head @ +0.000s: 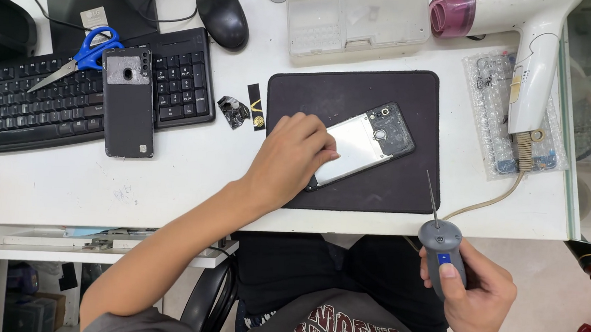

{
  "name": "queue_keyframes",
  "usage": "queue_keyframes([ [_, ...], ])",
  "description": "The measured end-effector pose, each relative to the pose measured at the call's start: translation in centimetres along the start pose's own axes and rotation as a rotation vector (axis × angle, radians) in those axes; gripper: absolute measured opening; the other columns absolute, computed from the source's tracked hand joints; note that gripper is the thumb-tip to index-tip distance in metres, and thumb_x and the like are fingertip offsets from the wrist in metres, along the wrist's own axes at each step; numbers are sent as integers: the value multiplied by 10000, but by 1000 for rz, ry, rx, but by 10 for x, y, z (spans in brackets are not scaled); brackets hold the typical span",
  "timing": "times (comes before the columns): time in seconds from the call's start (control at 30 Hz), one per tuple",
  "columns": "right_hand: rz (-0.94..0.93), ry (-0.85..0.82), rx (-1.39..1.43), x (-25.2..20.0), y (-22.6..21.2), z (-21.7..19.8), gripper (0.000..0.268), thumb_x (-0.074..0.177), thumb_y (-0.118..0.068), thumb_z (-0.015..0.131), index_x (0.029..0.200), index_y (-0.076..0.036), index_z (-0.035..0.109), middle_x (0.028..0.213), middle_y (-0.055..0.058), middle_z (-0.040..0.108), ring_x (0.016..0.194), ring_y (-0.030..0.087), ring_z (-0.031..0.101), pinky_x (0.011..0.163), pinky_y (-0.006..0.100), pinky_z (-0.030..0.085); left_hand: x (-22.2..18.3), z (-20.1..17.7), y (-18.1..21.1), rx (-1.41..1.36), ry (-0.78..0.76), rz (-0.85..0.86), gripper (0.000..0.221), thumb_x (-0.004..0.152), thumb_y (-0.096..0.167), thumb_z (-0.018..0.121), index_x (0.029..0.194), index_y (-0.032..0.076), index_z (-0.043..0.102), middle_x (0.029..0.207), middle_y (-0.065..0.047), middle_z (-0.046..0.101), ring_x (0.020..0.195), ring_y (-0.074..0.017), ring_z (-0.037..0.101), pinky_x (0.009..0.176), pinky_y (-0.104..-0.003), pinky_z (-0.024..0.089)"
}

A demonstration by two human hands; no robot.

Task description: The person removes the back cover of a smartphone and uses a soldering iron to heat the edges of the internal components. They then use a metal prying tool to separate the screen assembly from the phone's frame, working along the perimeter to detach it.

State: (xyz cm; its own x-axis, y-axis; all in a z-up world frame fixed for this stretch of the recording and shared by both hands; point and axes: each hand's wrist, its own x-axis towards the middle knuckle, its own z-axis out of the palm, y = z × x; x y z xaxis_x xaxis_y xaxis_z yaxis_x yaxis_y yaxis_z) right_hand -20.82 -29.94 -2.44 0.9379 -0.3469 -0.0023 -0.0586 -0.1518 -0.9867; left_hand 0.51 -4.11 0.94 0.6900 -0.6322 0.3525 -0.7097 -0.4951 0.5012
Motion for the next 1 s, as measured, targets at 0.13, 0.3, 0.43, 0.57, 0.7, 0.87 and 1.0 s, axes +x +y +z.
queue_keyframes([
  [0.13, -22, -1, -25, 2, -1, 1, 431, 958, -159, 638, 1249, 159, 639, 893, 163, 709, 675, 174, 655, 553, 275, 535, 24, -5, -19, 101, 4, 113, 105, 948, 121, 729, 946, 30, 676, 918, -91, 615, 885, -272, 578, 789, -405, 441],
  [0.3, -47, 33, -256, 10, -15, -3, 432, 919, -135, 674, 1282, 100, 667, 851, 125, 707, 648, 146, 652, 602, 264, 528, 44, -14, -47, -100, 72, 111, 150, 989, 20, 645, 1134, 9, 684, 1081, -115, 686, 984, -282, 669, 880, -374, 557],
  [0.43, -261, 25, -711, 33, -36, -11, 438, 882, -146, 757, 1271, 40, 685, 968, 170, 727, 799, 171, 710, 726, 272, 545, 28, -13, -39, -52, 91, -3, 154, 976, 128, 744, 1075, 22, 690, 1013, -110, 691, 927, -286, 673, 828, -387, 555],
  [0.57, -314, -29, -999, 60, -65, -15, 476, 828, -151, 799, 1278, -14, 727, 913, 162, 723, 727, 199, 708, 678, 298, 546, 10, -19, -18, 14, 75, -9, 496, 858, 275, 849, 1161, -57, 638, 1125, -177, 640, 995, -328, 615, 853, -417, 518],
  [0.7, -321, -105, -1211, 90, -92, 1, 506, 776, -186, 831, 1260, -53, 760, 794, 125, 714, 613, 235, 672, 590, 355, 529, 7, -25, -1, 76, -32, -48, 810, 691, 460, 902, 1183, -110, 602, 1152, -217, 567, 1015, -352, 532, 828, -453, 443],
  [0.87, -383, -177, -1268, 107, -111, 19, 491, 780, -243, 822, 1228, -57, 749, 784, 99, 718, 575, 222, 655, 538, 337, 517, 4, -19, 0, -105, -93, -174, 707, 661, 373, 917, 1112, -59, 586, 1052, -171, 542, 965, -328, 502, 813, -440, 413],
  [1.0, -342, -167, -1290, 102, -116, 25, 501, 786, -242, 823, 1249, -64, 749, 778, 97, 719, 566, 220, 654, 539, 340, 518, 1, -16, 6, -192, -89, -247, 680, 663, 279, 915, 1126, -36, 530, 1065, -181, 549, 909, -319, 529, 786, -441, 438],
])
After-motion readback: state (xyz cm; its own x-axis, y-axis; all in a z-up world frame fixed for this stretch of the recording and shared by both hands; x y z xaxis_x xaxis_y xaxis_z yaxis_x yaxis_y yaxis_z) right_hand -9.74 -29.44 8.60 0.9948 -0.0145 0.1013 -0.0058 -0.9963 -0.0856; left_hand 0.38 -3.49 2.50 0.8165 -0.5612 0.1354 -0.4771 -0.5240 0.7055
